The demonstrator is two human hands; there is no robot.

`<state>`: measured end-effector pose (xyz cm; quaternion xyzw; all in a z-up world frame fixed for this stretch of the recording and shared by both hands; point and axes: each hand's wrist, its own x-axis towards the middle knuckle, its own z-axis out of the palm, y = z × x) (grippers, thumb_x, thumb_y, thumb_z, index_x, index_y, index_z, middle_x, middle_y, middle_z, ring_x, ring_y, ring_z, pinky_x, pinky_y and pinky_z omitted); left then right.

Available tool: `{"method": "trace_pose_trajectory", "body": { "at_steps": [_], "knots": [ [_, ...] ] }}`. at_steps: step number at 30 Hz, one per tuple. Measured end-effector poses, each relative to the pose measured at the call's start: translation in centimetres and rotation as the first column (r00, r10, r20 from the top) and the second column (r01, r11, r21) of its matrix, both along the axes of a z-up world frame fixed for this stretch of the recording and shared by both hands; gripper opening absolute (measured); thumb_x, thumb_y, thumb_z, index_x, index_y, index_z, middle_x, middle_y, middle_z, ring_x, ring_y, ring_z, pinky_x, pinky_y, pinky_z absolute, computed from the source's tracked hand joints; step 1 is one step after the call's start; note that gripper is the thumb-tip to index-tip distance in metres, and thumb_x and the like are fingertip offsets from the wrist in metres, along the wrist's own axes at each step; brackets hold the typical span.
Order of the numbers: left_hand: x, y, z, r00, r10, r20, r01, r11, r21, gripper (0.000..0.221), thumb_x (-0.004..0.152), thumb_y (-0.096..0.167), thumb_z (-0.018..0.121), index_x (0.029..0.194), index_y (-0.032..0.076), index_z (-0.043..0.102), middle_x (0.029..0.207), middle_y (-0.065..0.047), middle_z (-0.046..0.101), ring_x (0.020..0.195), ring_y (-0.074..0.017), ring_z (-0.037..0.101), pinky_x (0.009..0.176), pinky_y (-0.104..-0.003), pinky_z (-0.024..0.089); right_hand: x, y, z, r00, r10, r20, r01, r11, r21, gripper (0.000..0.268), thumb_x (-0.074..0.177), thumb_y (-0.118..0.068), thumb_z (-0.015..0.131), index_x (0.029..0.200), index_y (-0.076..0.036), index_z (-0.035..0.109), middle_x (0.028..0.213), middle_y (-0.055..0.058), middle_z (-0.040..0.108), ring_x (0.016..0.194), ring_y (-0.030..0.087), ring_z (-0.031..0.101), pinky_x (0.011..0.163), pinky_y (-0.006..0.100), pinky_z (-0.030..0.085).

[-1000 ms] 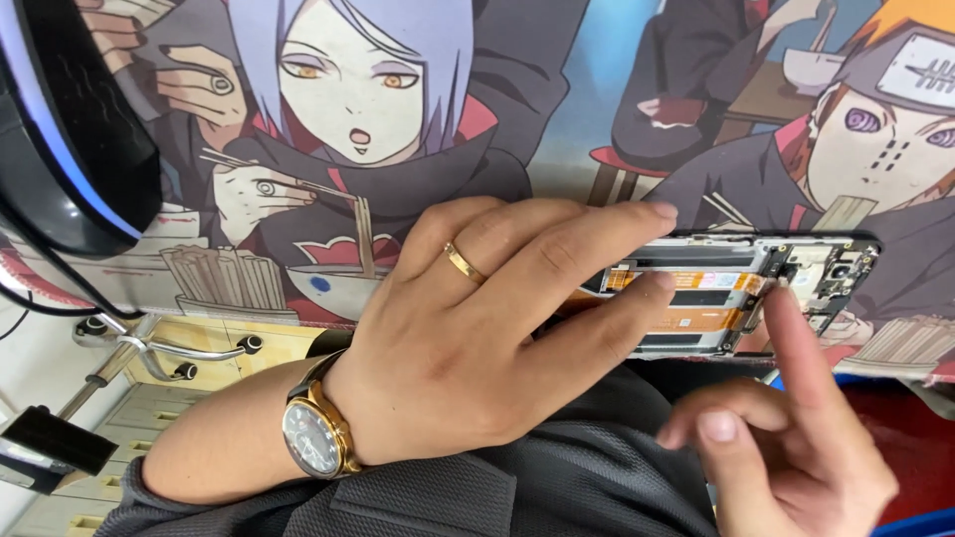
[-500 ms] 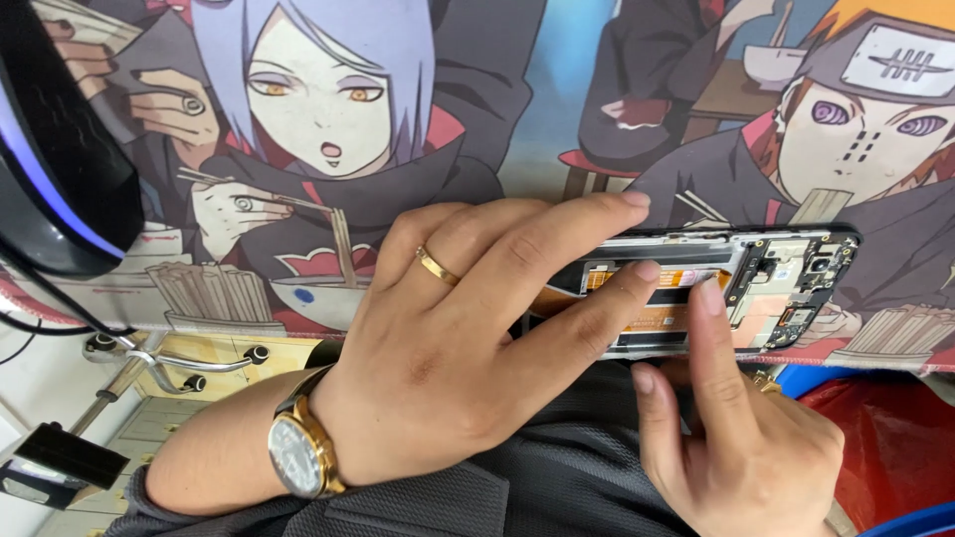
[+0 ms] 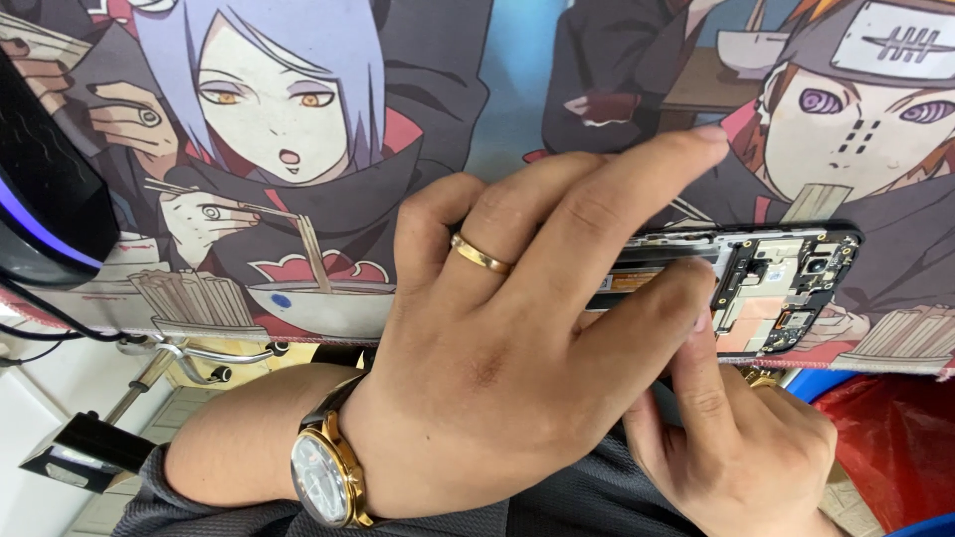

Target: The person peels the protective adhesive backing from a replacement smartphone battery using a plastic tool and installs the battery into the device's internal chassis.

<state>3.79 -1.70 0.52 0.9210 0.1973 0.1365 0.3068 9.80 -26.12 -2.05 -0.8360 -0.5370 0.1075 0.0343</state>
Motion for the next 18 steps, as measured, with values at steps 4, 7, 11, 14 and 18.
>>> {"method": "trace_pose_trajectory", "body": {
  "at_steps": [4, 7, 11, 14, 18],
  "knots": [
    [0.5, -0.2, 0.3, 0.999, -0.029, -0.033, 0.027, 0.999, -0.042, 0.027, 0.110, -0.002, 0.049, 0.092, 0.016, 0.055, 0.141, -0.010, 0.072, 0.118, -0.0269, 0.074, 0.099, -0.042, 0.040, 0.3, -0.1, 0.0, 0.999, 0.008, -0.035, -0.008, 1.000, -0.013, 0.055, 0.105, -0.029, 0.078, 0.146, 0.007, 0.072, 0.065, 0.004, 0.057, 0.046, 0.024, 0.047, 0.049, 0.038, 0.037],
    [0.9, -0.6, 0.4, 0.995, -0.042, -0.093, 0.040, 0.999, -0.028, 0.034, 0.118, 0.017, 0.066, 0.087, 0.017, 0.052, 0.147, -0.012, 0.068, 0.127, -0.0304, 0.074, 0.101, -0.043, 0.041, 0.7, 0.2, 0.0, 0.999, 0.036, 0.029, -0.034, 0.998, -0.043, 0.055, 0.105, -0.035, 0.073, 0.140, 0.007, 0.079, 0.062, 0.004, 0.052, 0.046, 0.024, 0.048, 0.048, 0.037, 0.035],
    [1.7, -1.2, 0.7, 0.983, -0.033, -0.179, 0.041, 0.998, 0.040, 0.036, 0.120, 0.026, 0.059, 0.086, 0.018, 0.051, 0.152, -0.008, 0.065, 0.131, -0.0295, 0.074, 0.100, -0.045, 0.039, 1.0, 0.1, -0.2, 0.999, 0.023, -0.034, -0.024, 1.000, -0.010, 0.034, 0.102, -0.019, 0.073, 0.128, 0.000, 0.079, 0.061, 0.005, 0.046, 0.045, 0.028, 0.043, 0.046, 0.043, 0.034],
    [2.1, -1.5, 1.0, 0.980, -0.002, -0.198, 0.021, 0.995, 0.093, 0.036, 0.120, 0.031, 0.040, 0.088, 0.017, 0.052, 0.151, -0.009, 0.066, 0.129, -0.0300, 0.075, 0.099, -0.046, 0.042, 1.2, 0.1, -0.2, 0.999, 0.023, -0.035, -0.024, 1.000, -0.016, 0.037, 0.100, -0.019, 0.073, 0.131, 0.000, 0.080, 0.059, 0.004, 0.044, 0.044, 0.026, 0.042, 0.045, 0.042, 0.034],
    [2.6, -2.0, 1.2, 0.979, 0.036, -0.200, -0.011, 0.992, 0.122, 0.031, 0.118, 0.021, 0.044, 0.090, 0.017, 0.055, 0.148, -0.012, 0.068, 0.126, -0.0330, 0.074, 0.096, -0.047, 0.044, 1.3, -0.6, -0.6, 0.999, 0.032, -0.021, -0.032, 0.999, 0.000, 0.043, 0.100, -0.025, 0.075, 0.138, -0.005, 0.080, 0.062, 0.006, 0.047, 0.046, 0.028, 0.045, 0.048, 0.040, 0.037]
  ]
}}
